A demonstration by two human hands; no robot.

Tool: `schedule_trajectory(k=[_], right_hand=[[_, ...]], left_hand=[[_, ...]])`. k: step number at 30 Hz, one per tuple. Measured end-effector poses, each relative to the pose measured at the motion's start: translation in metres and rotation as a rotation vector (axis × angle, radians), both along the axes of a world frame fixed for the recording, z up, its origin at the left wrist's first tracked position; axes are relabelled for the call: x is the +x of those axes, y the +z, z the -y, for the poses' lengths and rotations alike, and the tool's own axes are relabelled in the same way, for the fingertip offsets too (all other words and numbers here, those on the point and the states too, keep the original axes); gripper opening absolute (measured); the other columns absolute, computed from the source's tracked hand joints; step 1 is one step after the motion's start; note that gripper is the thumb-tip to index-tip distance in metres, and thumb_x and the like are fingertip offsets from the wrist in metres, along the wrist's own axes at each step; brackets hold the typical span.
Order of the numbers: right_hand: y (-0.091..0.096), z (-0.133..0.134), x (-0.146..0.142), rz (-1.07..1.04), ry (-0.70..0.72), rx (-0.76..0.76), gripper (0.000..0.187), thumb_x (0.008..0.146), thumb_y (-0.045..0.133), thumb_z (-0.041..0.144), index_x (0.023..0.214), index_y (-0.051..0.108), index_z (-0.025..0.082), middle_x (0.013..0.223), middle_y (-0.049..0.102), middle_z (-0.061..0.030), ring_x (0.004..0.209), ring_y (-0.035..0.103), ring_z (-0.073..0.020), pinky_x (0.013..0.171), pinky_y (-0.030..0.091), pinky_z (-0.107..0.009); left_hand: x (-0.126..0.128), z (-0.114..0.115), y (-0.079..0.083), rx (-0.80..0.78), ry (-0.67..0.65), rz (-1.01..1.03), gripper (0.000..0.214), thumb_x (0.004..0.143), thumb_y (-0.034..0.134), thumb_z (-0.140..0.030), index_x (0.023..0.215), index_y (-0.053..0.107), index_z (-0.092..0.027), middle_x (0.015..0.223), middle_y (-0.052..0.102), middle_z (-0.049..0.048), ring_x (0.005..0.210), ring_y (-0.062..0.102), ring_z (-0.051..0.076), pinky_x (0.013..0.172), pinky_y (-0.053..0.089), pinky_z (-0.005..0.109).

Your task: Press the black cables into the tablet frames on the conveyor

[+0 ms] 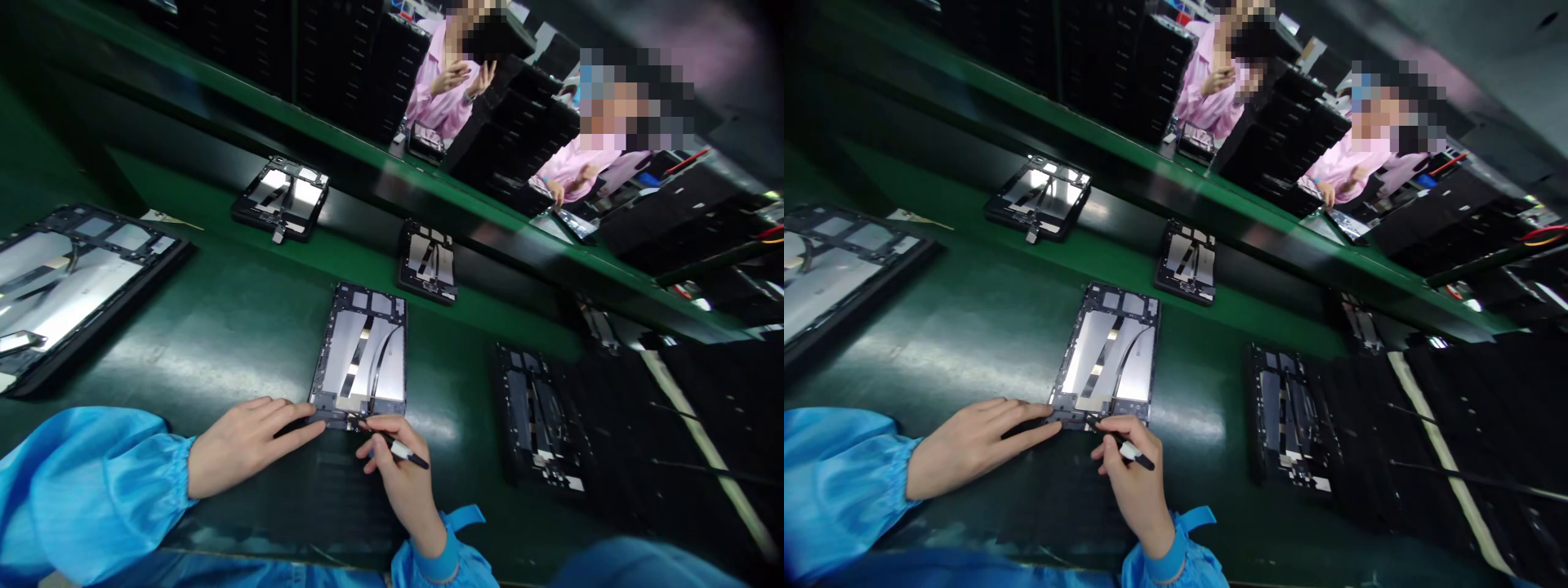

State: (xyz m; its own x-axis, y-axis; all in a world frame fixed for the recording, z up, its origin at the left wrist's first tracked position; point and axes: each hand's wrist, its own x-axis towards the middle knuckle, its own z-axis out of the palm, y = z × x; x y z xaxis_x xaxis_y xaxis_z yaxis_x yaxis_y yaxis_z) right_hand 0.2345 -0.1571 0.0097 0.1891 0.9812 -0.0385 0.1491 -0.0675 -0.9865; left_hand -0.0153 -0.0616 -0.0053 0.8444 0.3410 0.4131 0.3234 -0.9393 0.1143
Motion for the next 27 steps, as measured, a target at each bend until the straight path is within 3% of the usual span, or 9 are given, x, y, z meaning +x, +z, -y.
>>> schedule_trajectory(k=[4,9,12,14,18,21,24,27], right_hand=[[0.002,0.0,-0.007,0.03,0.144,0.053,0.017,0.098,0.062,0.033,0.105,0.074,0.023,0.102,0.076,-0.0097,0.069,0.075,-0.0193,0.052,0.061,-0.027],[0.007,-0.002,-0.01,0.111,0.239,0.109,0.016,0.098,0.06,0.023,0.106,0.073,0.025,0.105,0.075,-0.0061,0.07,0.074,-0.017,0.069,0.064,-0.031],[0.009,-0.002,-0.01,0.12,0.268,0.094,0.014,0.098,0.06,0.023,0.106,0.072,0.024,0.109,0.074,-0.0061,0.066,0.072,-0.0148,0.066,0.063,-0.029],[0.009,-0.002,-0.01,0.074,0.255,0.046,0.013,0.098,0.061,0.027,0.105,0.071,0.023,0.105,0.073,-0.0061,0.065,0.072,-0.0148,0.06,0.062,-0.026],[0.005,0.006,-0.01,-0.139,0.095,-0.1,0.021,0.093,0.068,0.041,0.099,0.069,0.021,0.095,0.074,-0.0065,0.061,0.072,-0.0156,0.045,0.058,-0.022],[0.001,0.015,-0.013,-0.245,0.082,-0.197,0.031,0.09,0.071,0.05,0.094,0.067,0.02,0.083,0.073,-0.005,0.054,0.067,-0.0142,0.041,0.055,-0.021],[-0.001,0.02,-0.022,-0.165,0.186,-0.278,0.027,0.091,0.07,0.046,0.091,0.067,0.019,0.069,0.068,-0.0012,0.054,0.067,-0.015,0.046,0.055,-0.022],[0.002,0.019,-0.031,0.063,0.247,-0.234,0.019,0.09,0.071,0.038,0.088,0.066,0.019,0.073,0.069,-0.0013,0.063,0.07,-0.0177,0.054,0.054,-0.025]], left_hand=[[-0.004,-0.003,-0.004,-0.02,-0.026,0.04,0.042,0.103,0.035,-0.006,0.137,0.056,-0.022,0.124,0.065,0.0091,0.095,0.06,0.019,0.082,0.047,0.03],[0.0,-0.005,-0.001,-0.024,-0.027,0.068,0.04,0.105,0.033,-0.008,0.134,0.058,-0.021,0.12,0.067,0.0085,0.093,0.06,0.019,0.081,0.046,0.029],[0.003,-0.007,0.004,-0.012,-0.043,0.081,0.038,0.106,0.033,-0.009,0.13,0.06,-0.02,0.116,0.068,0.0084,0.091,0.061,0.019,0.078,0.047,0.029],[0.002,-0.007,0.01,-0.017,-0.044,0.065,0.035,0.107,0.034,-0.011,0.128,0.061,-0.02,0.117,0.068,0.0082,0.092,0.062,0.019,0.078,0.048,0.03],[-0.01,0.008,0.019,-0.124,-0.024,0.056,0.03,0.107,0.042,-0.012,0.13,0.06,-0.016,0.12,0.07,0.0083,0.101,0.063,0.02,0.084,0.049,0.032],[-0.025,0.03,0.019,-0.241,-0.129,0.039,0.031,0.106,0.04,-0.01,0.123,0.065,-0.019,0.119,0.071,0.0066,0.107,0.062,0.02,0.088,0.047,0.032],[-0.033,0.047,0.012,-0.239,-0.196,-0.009,0.04,0.106,0.035,-0.011,0.122,0.068,-0.026,0.128,0.069,0.0046,0.112,0.06,0.022,0.093,0.044,0.035],[-0.034,0.052,0.006,-0.202,-0.196,-0.043,0.04,0.105,0.036,-0.013,0.125,0.068,-0.028,0.133,0.067,0.0045,0.113,0.059,0.024,0.093,0.043,0.037]])
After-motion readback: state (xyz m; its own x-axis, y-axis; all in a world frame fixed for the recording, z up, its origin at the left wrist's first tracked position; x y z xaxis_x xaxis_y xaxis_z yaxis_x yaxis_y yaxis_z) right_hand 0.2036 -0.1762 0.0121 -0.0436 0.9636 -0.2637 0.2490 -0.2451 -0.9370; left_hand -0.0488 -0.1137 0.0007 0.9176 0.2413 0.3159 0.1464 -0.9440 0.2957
